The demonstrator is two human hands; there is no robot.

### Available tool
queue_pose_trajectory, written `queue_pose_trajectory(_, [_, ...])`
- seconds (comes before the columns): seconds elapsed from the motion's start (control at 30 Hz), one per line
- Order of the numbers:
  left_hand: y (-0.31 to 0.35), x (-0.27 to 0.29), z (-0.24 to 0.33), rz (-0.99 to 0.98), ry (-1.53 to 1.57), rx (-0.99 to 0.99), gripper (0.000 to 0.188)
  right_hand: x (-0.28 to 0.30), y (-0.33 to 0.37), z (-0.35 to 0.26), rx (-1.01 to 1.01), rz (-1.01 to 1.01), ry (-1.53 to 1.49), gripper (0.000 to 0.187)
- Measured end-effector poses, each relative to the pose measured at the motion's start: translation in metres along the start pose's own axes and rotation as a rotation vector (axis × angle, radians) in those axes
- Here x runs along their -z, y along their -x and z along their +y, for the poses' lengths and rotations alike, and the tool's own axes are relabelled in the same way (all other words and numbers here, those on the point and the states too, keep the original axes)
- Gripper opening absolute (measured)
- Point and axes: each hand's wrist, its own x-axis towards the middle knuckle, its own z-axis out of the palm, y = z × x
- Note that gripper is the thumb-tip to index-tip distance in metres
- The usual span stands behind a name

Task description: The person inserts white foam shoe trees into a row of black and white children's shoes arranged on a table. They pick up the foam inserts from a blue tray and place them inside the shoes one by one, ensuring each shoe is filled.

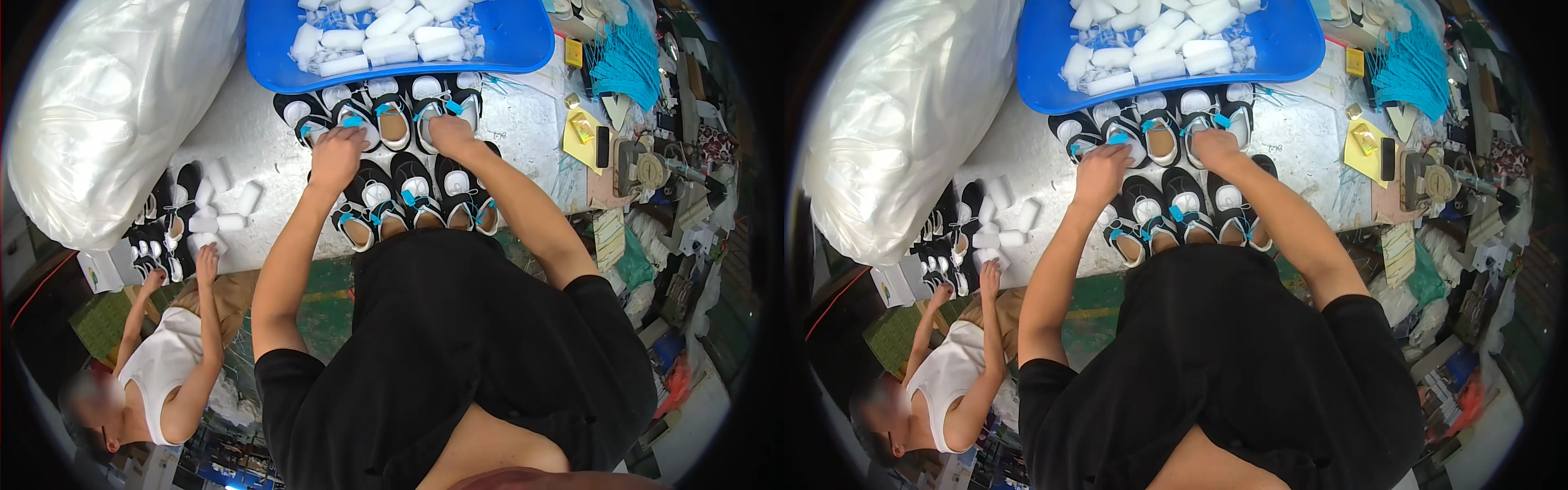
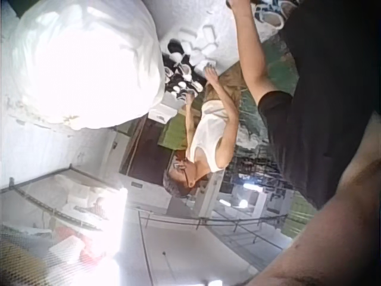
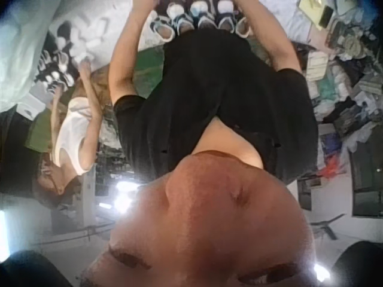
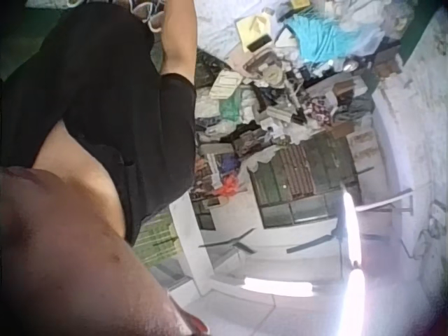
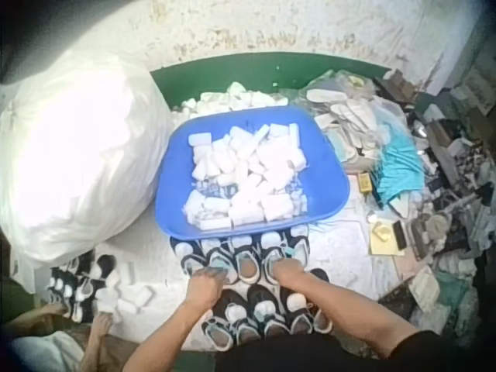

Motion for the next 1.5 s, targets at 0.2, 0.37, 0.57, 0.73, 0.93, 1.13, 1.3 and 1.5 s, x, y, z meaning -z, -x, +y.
queue_pose_trajectory(0.2, [0.001,0.002,0.025,0.150,0.161,0.205,0.033,0.127,0.008,0.005,0.277,0.252,-0.795,0.029])
queue_pose_trajectory(0.37, [-0.025,-0.013,0.026,0.083,0.193,0.292,0.037,0.135,-0.091,0.083,0.111,0.531,-0.204,0.043])
queue_pose_trajectory(0.57, [-0.017,-0.021,0.009,0.126,0.192,0.413,0.038,0.114,-0.123,0.092,0.041,0.063,-0.025,0.048])
queue_pose_trajectory(0.73, [-0.009,0.000,-0.004,0.021,0.228,0.325,0.028,0.125,-0.125,0.113,0.068,0.014,-0.095,0.047])
queue_pose_trajectory(0.93, [-0.034,-0.021,-0.011,-0.319,-0.090,0.421,0.021,0.179,-0.039,0.048,0.014,0.451,-0.319,0.044])
queue_pose_trajectory(1.13, [-0.049,-0.055,-0.034,-0.336,-0.019,0.471,0.017,0.084,0.055,-0.026,0.098,0.535,-0.515,0.044])
queue_pose_trajectory(1.3, [-0.033,-0.001,-0.033,-0.321,0.365,0.328,0.024,0.008,0.005,-0.078,0.026,0.269,-0.312,0.054])
queue_pose_trajectory(1.5, [-0.032,0.055,-0.022,0.318,0.584,0.382,0.021,-0.002,-0.019,-0.082,0.081,0.206,-0.260,0.035])
